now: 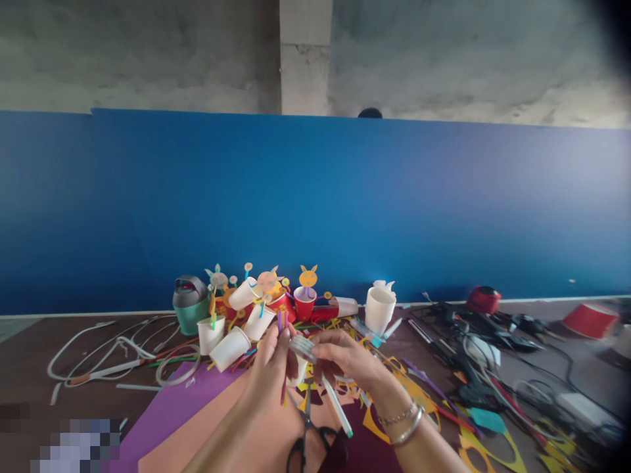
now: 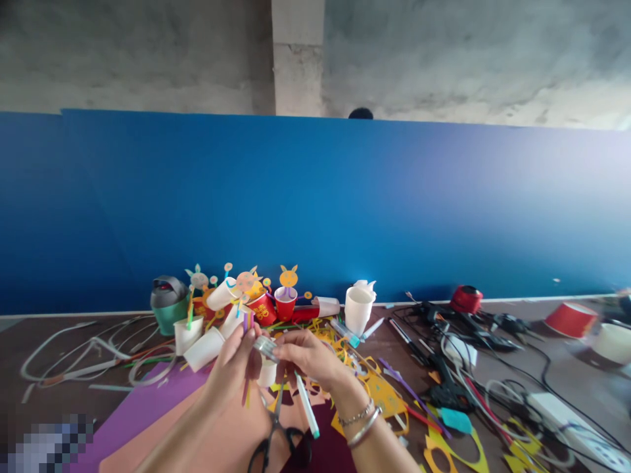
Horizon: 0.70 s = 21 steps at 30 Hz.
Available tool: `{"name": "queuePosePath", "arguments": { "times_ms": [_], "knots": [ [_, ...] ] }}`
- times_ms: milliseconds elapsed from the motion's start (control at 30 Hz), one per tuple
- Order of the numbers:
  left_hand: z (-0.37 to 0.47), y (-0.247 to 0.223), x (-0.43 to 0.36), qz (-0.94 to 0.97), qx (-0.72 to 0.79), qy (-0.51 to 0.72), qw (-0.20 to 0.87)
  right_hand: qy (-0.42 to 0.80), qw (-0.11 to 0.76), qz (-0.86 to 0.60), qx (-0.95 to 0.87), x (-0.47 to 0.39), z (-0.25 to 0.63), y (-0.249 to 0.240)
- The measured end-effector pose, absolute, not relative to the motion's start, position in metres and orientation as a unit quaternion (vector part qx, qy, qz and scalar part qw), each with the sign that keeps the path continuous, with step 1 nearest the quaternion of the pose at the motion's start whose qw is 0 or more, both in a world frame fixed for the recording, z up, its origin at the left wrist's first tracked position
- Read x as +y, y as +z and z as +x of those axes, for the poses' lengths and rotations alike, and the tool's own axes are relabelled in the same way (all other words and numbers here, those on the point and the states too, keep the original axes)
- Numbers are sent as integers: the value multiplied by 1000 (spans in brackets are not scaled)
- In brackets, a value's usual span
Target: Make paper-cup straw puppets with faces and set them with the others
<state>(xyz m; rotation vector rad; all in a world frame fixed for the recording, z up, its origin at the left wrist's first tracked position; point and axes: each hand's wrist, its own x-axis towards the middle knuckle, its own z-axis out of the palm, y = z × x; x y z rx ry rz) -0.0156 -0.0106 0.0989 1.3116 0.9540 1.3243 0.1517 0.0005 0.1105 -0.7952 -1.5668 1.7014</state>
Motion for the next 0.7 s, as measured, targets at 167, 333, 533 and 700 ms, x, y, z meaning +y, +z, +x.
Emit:
{"name": "queuePosePath", "arguments": {
  "times_ms": [167, 333, 533, 700],
  "knots": [
    [-15, 96, -10, 544, 397, 554, 489, 630, 368, -342, -592, 0, 147, 107],
    [-14, 102, -11, 462, 377, 577, 559, 642, 379, -319, -586, -1, 148, 108],
    [-11, 102, -13, 403, 309, 567, 649, 658, 347, -303, -595, -1, 154, 112],
    [-14, 99, -10, 465, 377, 562, 570, 644, 333, -322, -609, 2, 157, 112]
  ]
}}
